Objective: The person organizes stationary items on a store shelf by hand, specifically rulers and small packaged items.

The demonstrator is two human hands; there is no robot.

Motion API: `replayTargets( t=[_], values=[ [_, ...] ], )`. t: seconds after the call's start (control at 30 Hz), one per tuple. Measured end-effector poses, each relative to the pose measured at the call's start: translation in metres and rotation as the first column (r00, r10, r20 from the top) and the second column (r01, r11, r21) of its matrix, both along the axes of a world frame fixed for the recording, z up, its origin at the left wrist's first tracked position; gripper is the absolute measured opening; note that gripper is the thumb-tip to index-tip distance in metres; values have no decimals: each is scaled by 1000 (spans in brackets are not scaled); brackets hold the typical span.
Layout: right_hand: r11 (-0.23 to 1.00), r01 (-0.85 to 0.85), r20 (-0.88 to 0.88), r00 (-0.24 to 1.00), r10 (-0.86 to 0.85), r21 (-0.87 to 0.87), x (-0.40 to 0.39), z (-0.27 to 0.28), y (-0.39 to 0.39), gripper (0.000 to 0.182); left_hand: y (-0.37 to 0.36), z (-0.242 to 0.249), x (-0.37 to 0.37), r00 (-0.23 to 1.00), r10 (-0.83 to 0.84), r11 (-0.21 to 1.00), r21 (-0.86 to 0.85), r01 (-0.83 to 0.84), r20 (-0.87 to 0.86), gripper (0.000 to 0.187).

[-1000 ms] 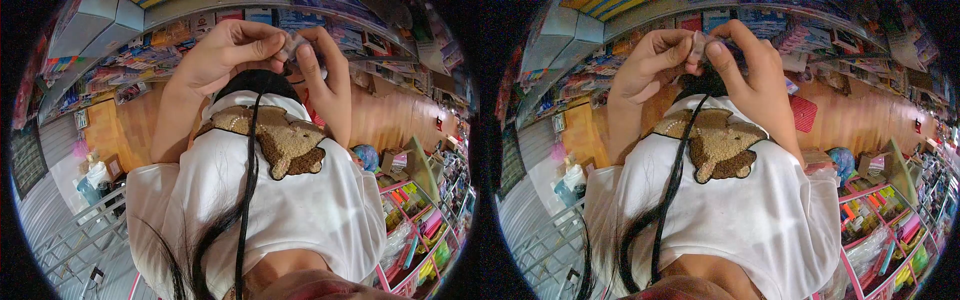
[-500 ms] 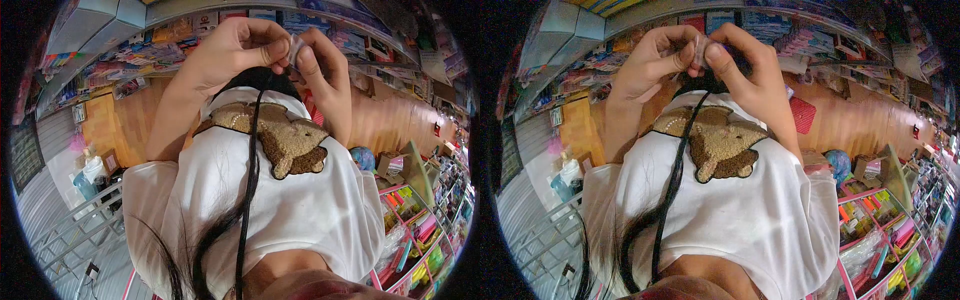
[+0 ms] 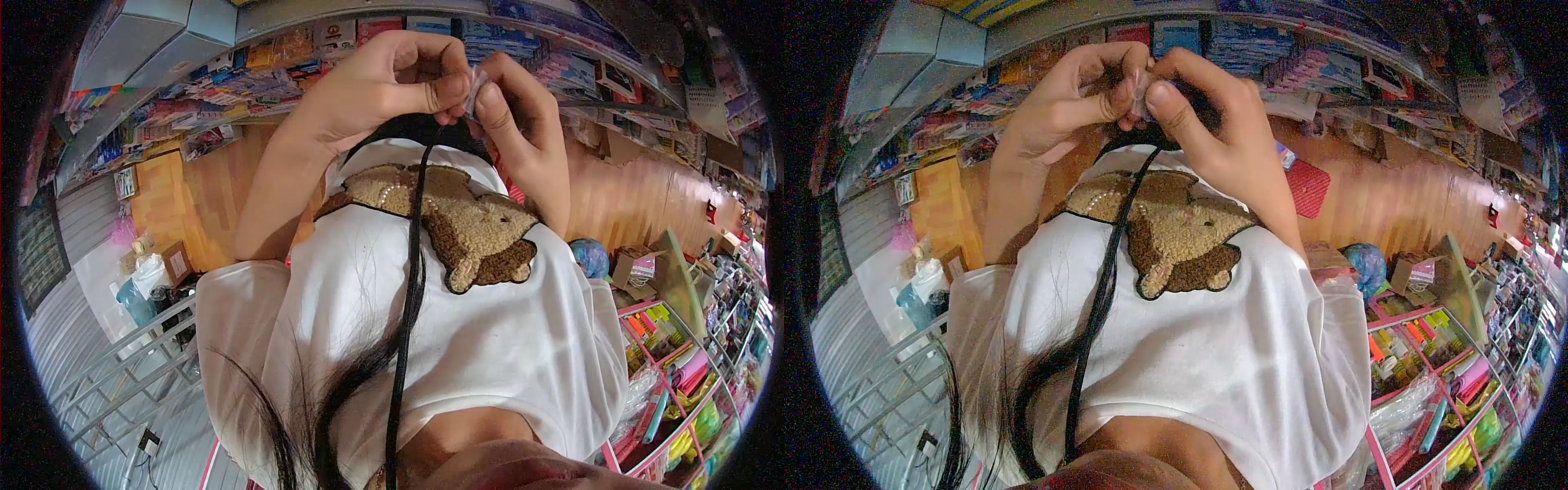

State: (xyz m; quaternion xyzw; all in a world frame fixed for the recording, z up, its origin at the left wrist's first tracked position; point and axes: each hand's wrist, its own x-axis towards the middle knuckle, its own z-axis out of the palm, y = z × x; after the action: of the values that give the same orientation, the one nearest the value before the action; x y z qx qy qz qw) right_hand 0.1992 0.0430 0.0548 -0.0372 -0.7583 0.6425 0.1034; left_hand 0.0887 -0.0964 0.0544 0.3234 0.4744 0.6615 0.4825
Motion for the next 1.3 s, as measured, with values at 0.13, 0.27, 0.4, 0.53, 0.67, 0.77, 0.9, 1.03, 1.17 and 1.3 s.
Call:
replayTargets(
  t=[0.13, 0.27, 0.4, 0.53, 0.67, 0.77, 0.9, 1.03, 1.17, 1.3],
  values=[
    [1000, 21, 11, 1000, -21, 8, -1, -3, -1, 20, 2, -3, 0, 998, 29, 1000, 5, -29, -51, 28],
    [998, 52, -39, 998, -51, 33, -2, -8, -2, 19, 0, 2, 2, 988, 82, 996, -27, -86, -129, 26],
    [991, 133, -14, 991, -132, 25, 0, -3, -7, 18, -1, 3, 9, 942, 280, 959, 19, -282, -185, 19],
    [983, 180, -26, 983, -179, 43, -2, -2, -9, 18, -5, 10, 20, 886, 437, 899, 108, -425, -154, 14],
    [967, 220, -78, 974, -211, 129, -3, -3, -8, 18, -7, 10, 22, 788, 497, 861, 98, -498, -363, 12],
    [958, 251, -67, 968, -244, 141, -2, -2, -8, 17, -9, 7, 18, 619, 484, 854, 178, -490, -619, 14],
    [913, 309, -157, 948, -275, 266, -5, -4, -5, 13, -6, 13, 28, 643, 534, 810, 114, -575, -549, 14],
    [866, 342, -228, 935, -273, 365, -7, -5, -4, 11, 0, 6, 30, 576, 561, 787, 168, -593, -594, 14],
    [848, 335, -210, 940, -270, 410, -6, -3, -4, 11, 1, 5, 26, 495, 533, 795, 207, -569, -686, 11],
    [862, 330, -175, 943, -283, 385, -5, -3, -8, 11, 8, 17, 28, 271, 483, 784, 273, -558, -832, 12]
  ],
)
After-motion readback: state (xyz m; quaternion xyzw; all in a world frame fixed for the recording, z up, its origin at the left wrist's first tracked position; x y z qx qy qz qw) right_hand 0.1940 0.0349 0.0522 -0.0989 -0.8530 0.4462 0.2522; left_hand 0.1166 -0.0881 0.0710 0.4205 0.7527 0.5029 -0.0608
